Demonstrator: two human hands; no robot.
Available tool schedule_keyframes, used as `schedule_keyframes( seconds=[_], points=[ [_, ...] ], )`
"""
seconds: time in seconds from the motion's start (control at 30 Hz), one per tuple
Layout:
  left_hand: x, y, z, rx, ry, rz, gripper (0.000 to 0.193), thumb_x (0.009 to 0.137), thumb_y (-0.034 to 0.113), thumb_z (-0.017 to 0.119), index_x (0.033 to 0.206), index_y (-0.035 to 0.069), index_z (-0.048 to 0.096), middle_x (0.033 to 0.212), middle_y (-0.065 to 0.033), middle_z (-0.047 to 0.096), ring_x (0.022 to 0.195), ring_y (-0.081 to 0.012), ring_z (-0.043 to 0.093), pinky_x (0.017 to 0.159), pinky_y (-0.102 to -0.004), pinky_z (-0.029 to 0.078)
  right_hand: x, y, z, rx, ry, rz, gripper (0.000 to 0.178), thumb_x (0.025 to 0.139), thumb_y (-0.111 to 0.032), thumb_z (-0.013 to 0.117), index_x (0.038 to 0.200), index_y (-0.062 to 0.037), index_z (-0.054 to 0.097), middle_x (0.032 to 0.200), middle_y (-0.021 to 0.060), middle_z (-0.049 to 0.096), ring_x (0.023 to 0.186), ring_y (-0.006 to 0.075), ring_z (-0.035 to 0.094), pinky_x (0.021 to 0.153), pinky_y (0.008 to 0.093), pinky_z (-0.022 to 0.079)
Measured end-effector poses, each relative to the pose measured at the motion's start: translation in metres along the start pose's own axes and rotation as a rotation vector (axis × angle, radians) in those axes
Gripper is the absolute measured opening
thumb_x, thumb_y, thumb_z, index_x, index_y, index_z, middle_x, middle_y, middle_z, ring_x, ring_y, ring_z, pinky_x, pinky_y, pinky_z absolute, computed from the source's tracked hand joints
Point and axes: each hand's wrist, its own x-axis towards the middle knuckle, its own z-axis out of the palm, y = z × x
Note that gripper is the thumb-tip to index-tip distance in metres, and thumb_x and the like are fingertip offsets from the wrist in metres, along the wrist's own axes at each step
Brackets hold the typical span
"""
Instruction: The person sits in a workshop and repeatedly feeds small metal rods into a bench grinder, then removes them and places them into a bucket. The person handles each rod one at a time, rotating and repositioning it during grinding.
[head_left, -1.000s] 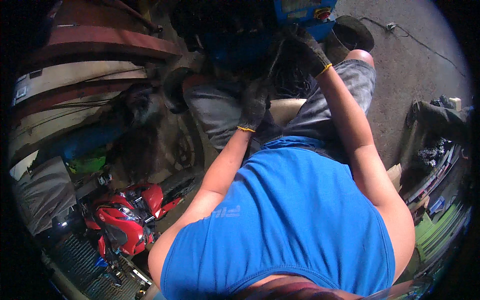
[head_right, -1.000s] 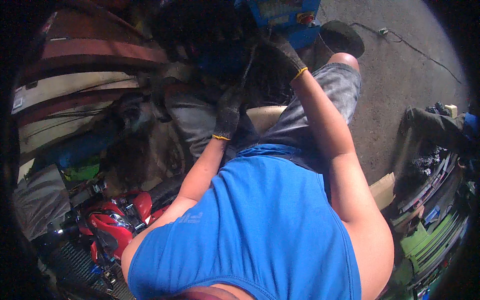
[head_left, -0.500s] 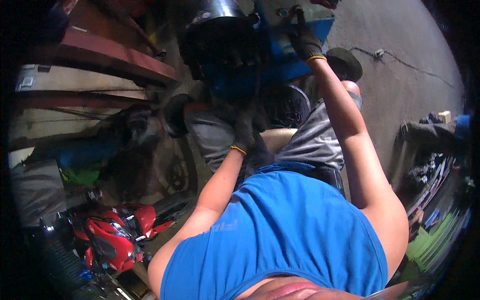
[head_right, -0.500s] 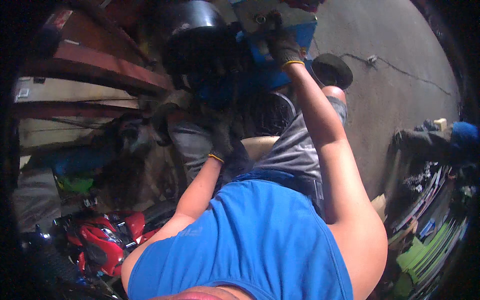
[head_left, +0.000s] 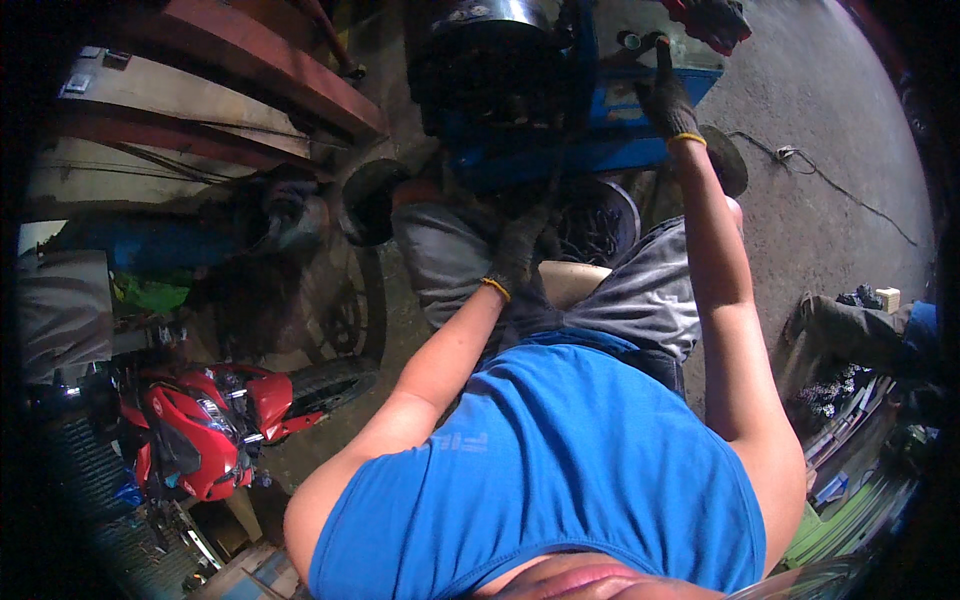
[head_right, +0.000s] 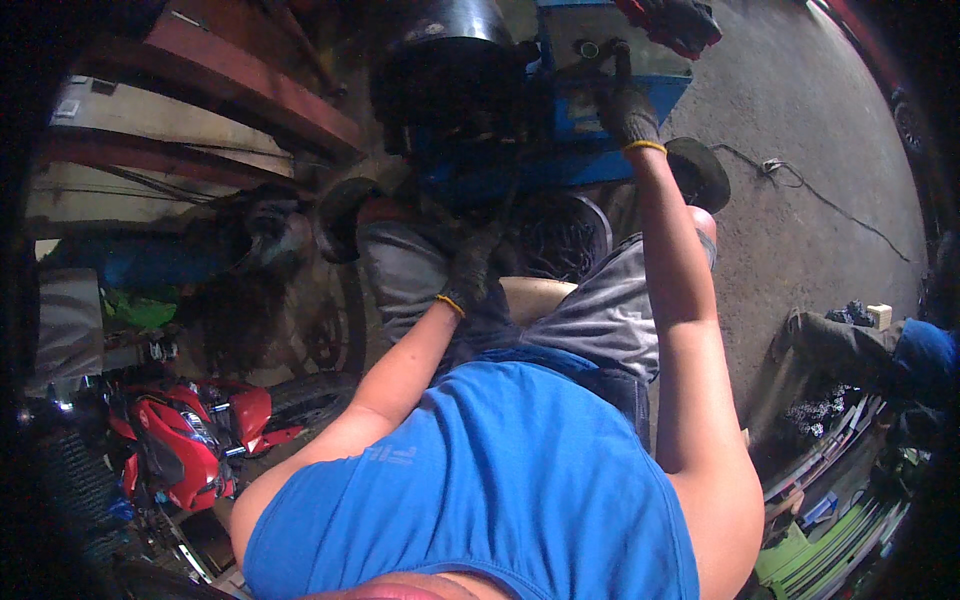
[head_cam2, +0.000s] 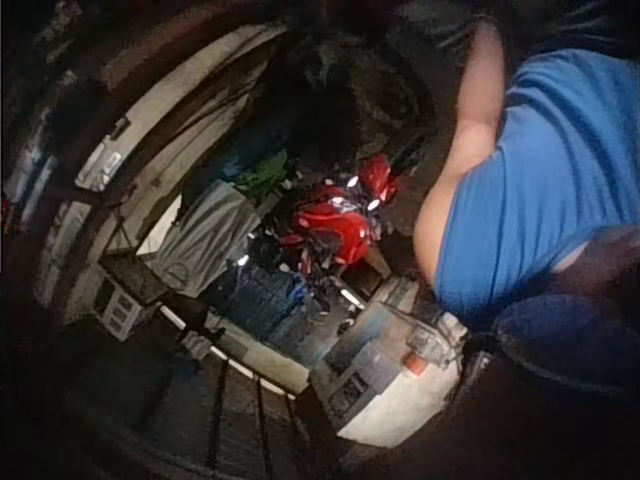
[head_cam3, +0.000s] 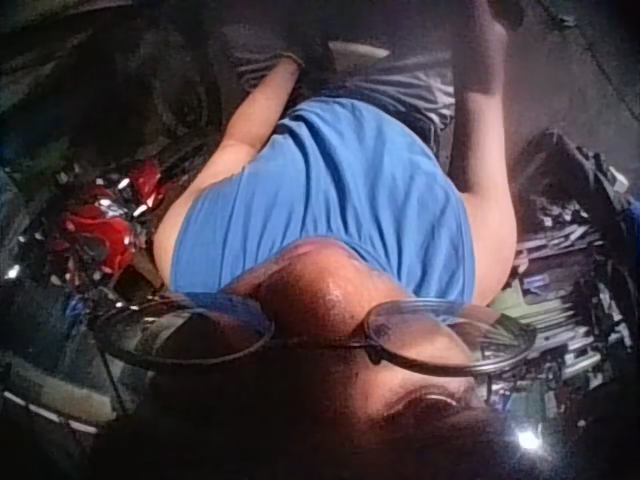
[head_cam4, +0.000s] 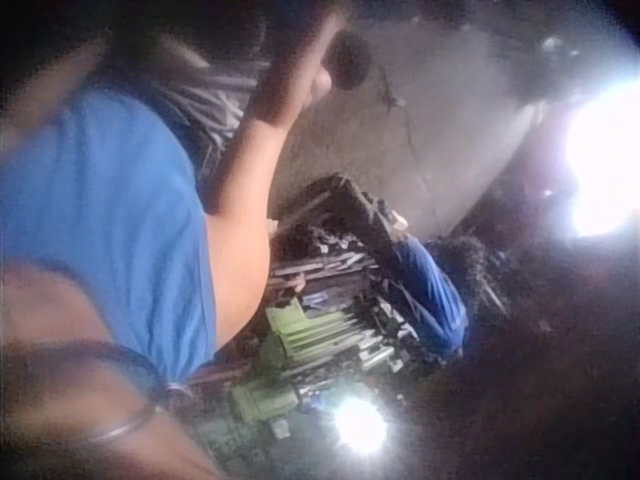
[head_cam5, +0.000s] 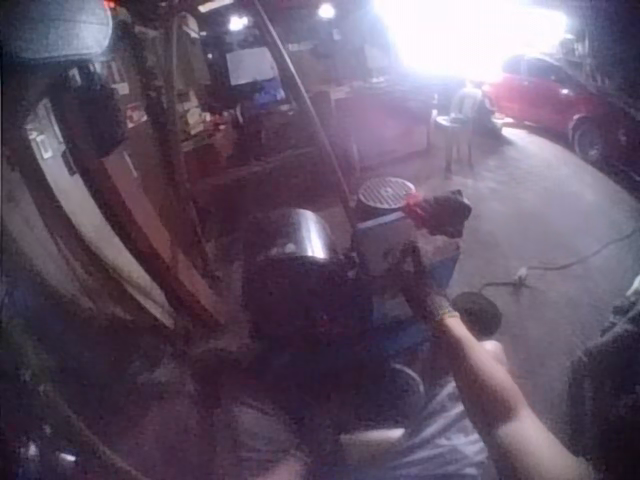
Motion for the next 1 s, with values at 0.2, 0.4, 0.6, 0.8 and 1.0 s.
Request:
schedule_keyframes(
  seconds=[0.2,0.4,0.6,0.8,1.0],
  points=[
    [-0.001,-0.015,-0.053,0.884,-0.231,0.588,0.039,0.095,0.013,0.05,0.131,0.003,0.061,0.14,-0.0161,0.055,0.132,-0.0297,0.048,0.114,-0.0379,0.035,-0.074,-0.064,-0.026,-0.135,-0.095,-0.49,0.046,0.087,-0.026,0.063,0.133,-0.0173,0.059,0.145,0.0209,0.047,0.136,0.036,0.046,0.113,0.0442,0.034],
    [0.02,0.102,0.006,0.368,-0.295,0.407,0.038,0.101,0.026,0.057,0.129,0.001,0.06,0.105,-0.0073,0.066,0.09,-0.0164,0.064,0.086,-0.0306,0.051,-0.077,-0.027,-0.089,-0.157,0.05,-0.57,0.031,0.083,-0.019,0.066,0.114,-0.0137,0.063,0.118,0.014,0.06,0.113,0.0355,0.056,0.101,0.0459,0.043],
    [0.043,0.195,0.121,-0.1,-0.509,0.379,0.042,0.101,0.026,0.06,0.133,0.0,0.056,0.093,-0.0033,0.066,0.079,-0.0105,0.062,0.074,-0.0264,0.052,-0.16,0.074,-0.14,0.448,0.318,0.206,0.018,0.097,-0.015,0.059,0.108,-0.0013,0.065,0.093,0.0088,0.066,0.087,0.0184,0.063,0.075,0.0333,0.053],
    [0.07,0.164,0.105,-0.016,-0.41,0.244,0.04,0.101,0.022,0.058,0.135,0.0,0.054,0.097,-0.0039,0.066,0.083,-0.0112,0.063,0.076,-0.0273,0.053,-0.304,0.164,-0.137,0.729,0.106,0.987,0.025,0.094,-0.023,0.064,0.11,-0.0033,0.064,0.076,0.0051,0.059,0.065,0.0175,0.058,0.069,0.0318,0.056],
    [0.09,0.146,0.008,0.12,-0.253,0.275,0.041,0.101,0.023,0.057,0.136,0.001,0.054,0.102,-0.0038,0.066,0.088,-0.0114,0.061,0.08,-0.0273,0.052,-0.425,0.233,-0.077,0.813,-0.078,1.492,0.027,0.085,-0.022,0.075,0.069,-0.012,0.055,0.06,0.0017,0.04,0.051,0.0182,0.044,0.053,0.0434,0.048]
  ],
)
